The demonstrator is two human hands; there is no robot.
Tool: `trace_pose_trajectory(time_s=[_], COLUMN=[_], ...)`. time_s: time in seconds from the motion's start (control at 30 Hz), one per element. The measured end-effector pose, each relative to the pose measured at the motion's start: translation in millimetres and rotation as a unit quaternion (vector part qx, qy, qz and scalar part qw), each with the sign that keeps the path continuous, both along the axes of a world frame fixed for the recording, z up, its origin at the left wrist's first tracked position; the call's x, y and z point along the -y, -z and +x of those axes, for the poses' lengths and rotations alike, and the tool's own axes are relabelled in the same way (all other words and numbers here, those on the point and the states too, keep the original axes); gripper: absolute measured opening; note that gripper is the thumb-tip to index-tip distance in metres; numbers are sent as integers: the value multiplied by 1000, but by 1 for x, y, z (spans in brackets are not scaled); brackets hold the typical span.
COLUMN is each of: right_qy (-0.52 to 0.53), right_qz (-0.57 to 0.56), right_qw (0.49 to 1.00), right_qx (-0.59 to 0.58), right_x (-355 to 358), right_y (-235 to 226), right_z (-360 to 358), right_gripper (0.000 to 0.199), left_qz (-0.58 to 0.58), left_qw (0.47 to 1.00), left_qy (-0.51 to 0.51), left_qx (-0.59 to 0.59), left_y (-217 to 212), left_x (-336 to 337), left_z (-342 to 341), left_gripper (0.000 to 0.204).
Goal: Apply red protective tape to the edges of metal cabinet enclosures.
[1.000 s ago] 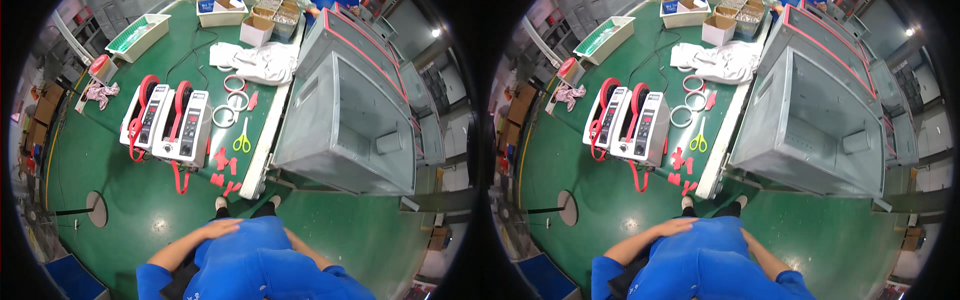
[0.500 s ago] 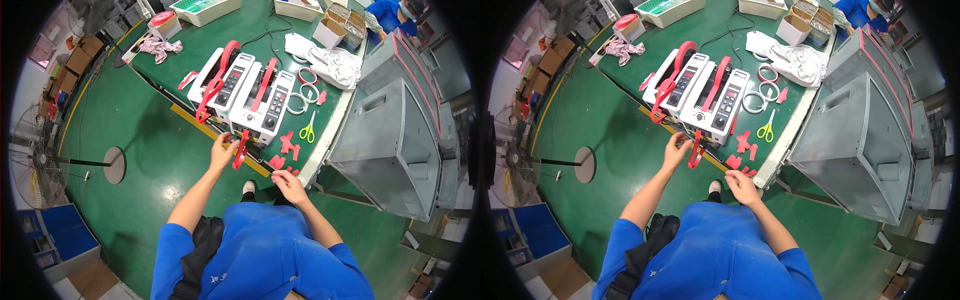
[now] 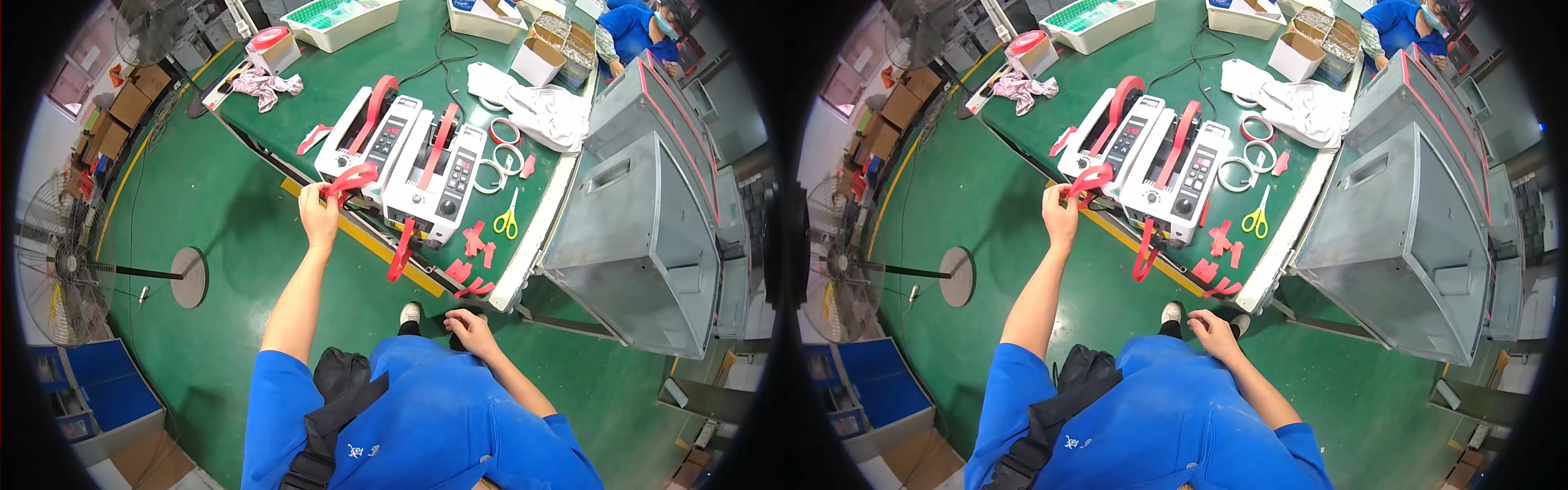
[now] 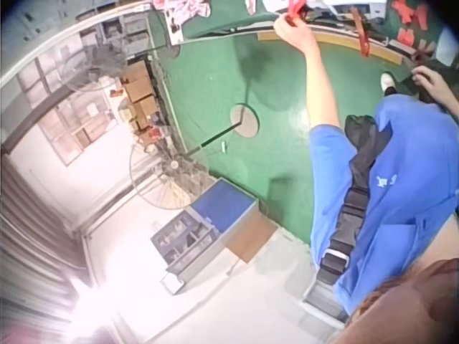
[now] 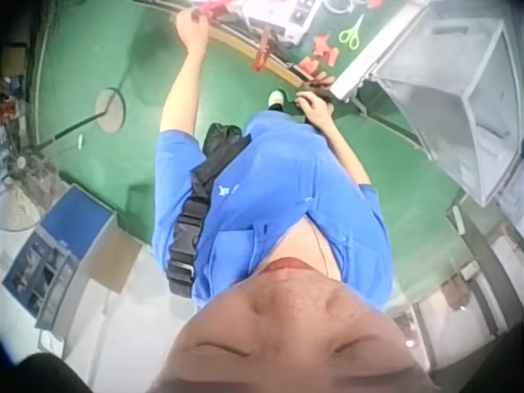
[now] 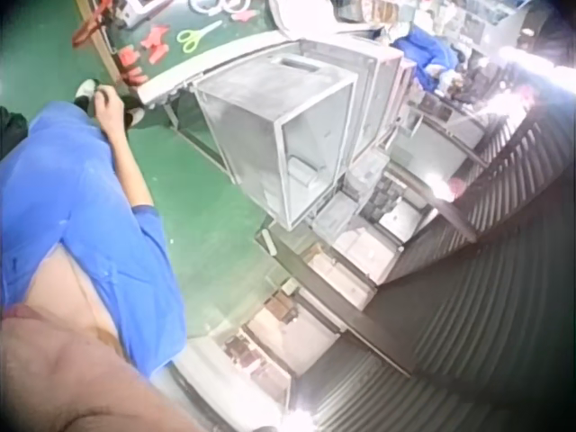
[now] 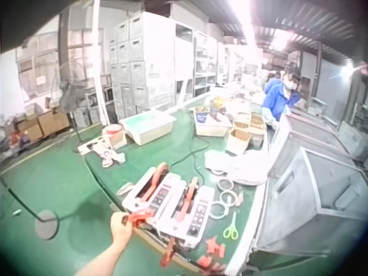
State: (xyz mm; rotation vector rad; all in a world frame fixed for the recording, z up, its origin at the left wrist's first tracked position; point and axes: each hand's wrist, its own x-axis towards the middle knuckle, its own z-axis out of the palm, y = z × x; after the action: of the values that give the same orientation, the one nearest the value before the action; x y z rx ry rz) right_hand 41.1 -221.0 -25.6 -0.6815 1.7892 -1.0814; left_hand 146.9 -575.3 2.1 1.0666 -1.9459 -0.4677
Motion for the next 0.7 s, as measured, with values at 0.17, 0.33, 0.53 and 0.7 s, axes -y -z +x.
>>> trace_pose_trajectory(time_s=[0.17, 0.33, 0.53, 0.7], right_qy=[-19, -57, -134, -92], right_qz=[14, -6, -103, -164], right_qw=[1000, 998, 984, 976], right_qx=[-6, 5, -52, -111], right_x=[-2, 10, 105, 211], right_y=[4, 7, -34, -31], right_z=[6, 5, 4, 18], right_gripper=[24, 23, 26, 37], left_qz=[151, 234, 361, 358], left_qw=[977, 931, 860, 849], left_qy=[-23, -22, -23, -11], left_qx=[-151, -280, -360, -388], left_y=[23, 43, 31, -5], left_x=[-9, -37, -67, -66], left_z=[33, 65, 85, 87], left_gripper=[10, 15, 21, 23])
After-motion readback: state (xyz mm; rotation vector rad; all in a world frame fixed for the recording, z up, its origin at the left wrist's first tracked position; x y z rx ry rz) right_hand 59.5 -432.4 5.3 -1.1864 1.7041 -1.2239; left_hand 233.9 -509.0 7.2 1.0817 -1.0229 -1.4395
